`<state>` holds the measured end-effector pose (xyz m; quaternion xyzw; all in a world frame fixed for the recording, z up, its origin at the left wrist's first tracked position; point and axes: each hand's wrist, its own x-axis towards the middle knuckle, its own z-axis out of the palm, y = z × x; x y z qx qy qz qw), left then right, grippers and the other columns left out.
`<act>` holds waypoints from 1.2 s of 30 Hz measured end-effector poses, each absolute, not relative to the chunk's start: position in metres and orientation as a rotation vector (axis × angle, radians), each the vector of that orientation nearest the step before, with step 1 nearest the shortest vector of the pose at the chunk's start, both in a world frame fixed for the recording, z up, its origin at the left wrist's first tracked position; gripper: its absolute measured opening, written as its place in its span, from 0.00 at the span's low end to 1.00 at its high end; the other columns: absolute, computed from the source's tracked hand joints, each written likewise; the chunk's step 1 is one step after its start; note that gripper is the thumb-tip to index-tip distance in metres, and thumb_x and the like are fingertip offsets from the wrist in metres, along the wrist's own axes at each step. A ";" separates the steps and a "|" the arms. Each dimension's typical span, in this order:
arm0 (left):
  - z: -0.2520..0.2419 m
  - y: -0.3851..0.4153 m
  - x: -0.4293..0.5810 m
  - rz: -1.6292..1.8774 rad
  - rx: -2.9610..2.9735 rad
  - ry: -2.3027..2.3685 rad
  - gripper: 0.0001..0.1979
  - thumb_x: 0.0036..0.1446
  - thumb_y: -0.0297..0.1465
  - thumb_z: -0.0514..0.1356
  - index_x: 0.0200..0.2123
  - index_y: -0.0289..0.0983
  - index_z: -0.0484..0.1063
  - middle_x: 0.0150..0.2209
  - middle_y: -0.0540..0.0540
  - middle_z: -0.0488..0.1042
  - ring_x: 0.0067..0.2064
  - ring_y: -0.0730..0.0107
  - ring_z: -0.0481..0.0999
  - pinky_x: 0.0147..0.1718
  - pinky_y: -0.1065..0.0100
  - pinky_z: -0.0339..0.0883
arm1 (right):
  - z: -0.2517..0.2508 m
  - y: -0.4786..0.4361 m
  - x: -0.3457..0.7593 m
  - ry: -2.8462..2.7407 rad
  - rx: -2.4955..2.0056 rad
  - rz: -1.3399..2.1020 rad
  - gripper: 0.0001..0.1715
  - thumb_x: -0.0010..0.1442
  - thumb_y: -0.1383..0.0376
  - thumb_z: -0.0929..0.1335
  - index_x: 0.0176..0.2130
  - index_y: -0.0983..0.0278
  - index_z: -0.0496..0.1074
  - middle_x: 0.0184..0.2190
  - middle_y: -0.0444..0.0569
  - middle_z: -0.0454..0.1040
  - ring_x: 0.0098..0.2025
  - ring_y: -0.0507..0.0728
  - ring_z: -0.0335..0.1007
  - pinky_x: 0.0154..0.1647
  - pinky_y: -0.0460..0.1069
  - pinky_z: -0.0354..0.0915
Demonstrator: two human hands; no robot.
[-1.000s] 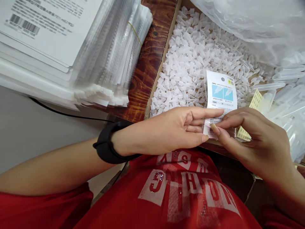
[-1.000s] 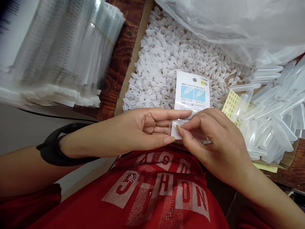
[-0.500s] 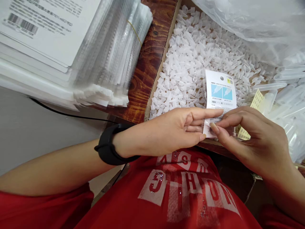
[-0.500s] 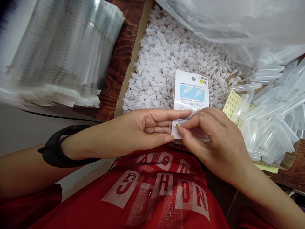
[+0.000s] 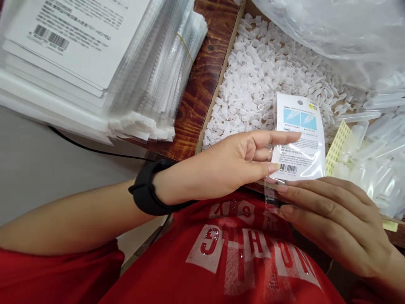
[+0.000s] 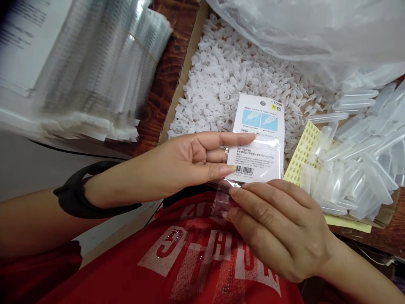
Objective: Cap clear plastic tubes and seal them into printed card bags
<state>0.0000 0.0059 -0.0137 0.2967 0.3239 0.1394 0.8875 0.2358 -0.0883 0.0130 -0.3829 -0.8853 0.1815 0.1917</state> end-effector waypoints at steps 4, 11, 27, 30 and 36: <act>-0.012 0.005 -0.005 0.282 0.750 0.667 0.32 0.66 0.18 0.62 0.69 0.47 0.71 0.36 0.57 0.86 0.45 0.73 0.87 0.45 0.76 0.78 | 0.011 -0.080 0.230 -2.341 -1.278 0.530 0.06 0.68 0.68 0.73 0.46 0.60 0.75 0.42 0.48 0.85 0.43 0.57 0.82 0.46 0.53 0.73; -0.020 0.003 -0.006 0.249 0.741 0.686 0.32 0.66 0.16 0.59 0.67 0.49 0.73 0.42 0.56 0.87 0.50 0.73 0.87 0.50 0.74 0.77 | 0.000 -0.064 0.219 -2.151 -1.550 0.652 0.05 0.70 0.62 0.72 0.40 0.58 0.72 0.33 0.44 0.79 0.33 0.53 0.75 0.34 0.50 0.68; -0.026 0.005 -0.006 0.252 0.591 0.647 0.31 0.66 0.18 0.62 0.68 0.47 0.72 0.53 0.52 0.86 0.57 0.67 0.85 0.57 0.70 0.78 | -0.005 -0.048 0.214 -2.215 -1.534 0.504 0.08 0.69 0.62 0.72 0.37 0.59 0.72 0.32 0.44 0.80 0.33 0.55 0.77 0.32 0.51 0.63; -0.026 0.006 -0.007 0.239 0.616 0.646 0.33 0.65 0.18 0.63 0.70 0.47 0.70 0.55 0.50 0.86 0.58 0.66 0.84 0.57 0.69 0.77 | -0.005 -0.047 0.214 -2.218 -1.531 0.523 0.07 0.69 0.62 0.72 0.38 0.59 0.72 0.33 0.44 0.80 0.34 0.55 0.78 0.32 0.51 0.64; -0.023 0.005 -0.009 0.233 0.705 0.684 0.34 0.62 0.22 0.68 0.69 0.50 0.72 0.55 0.49 0.85 0.54 0.61 0.86 0.51 0.66 0.81 | -0.004 -0.046 0.213 -2.215 -1.565 0.574 0.07 0.69 0.62 0.72 0.37 0.56 0.72 0.32 0.44 0.81 0.35 0.57 0.79 0.35 0.52 0.68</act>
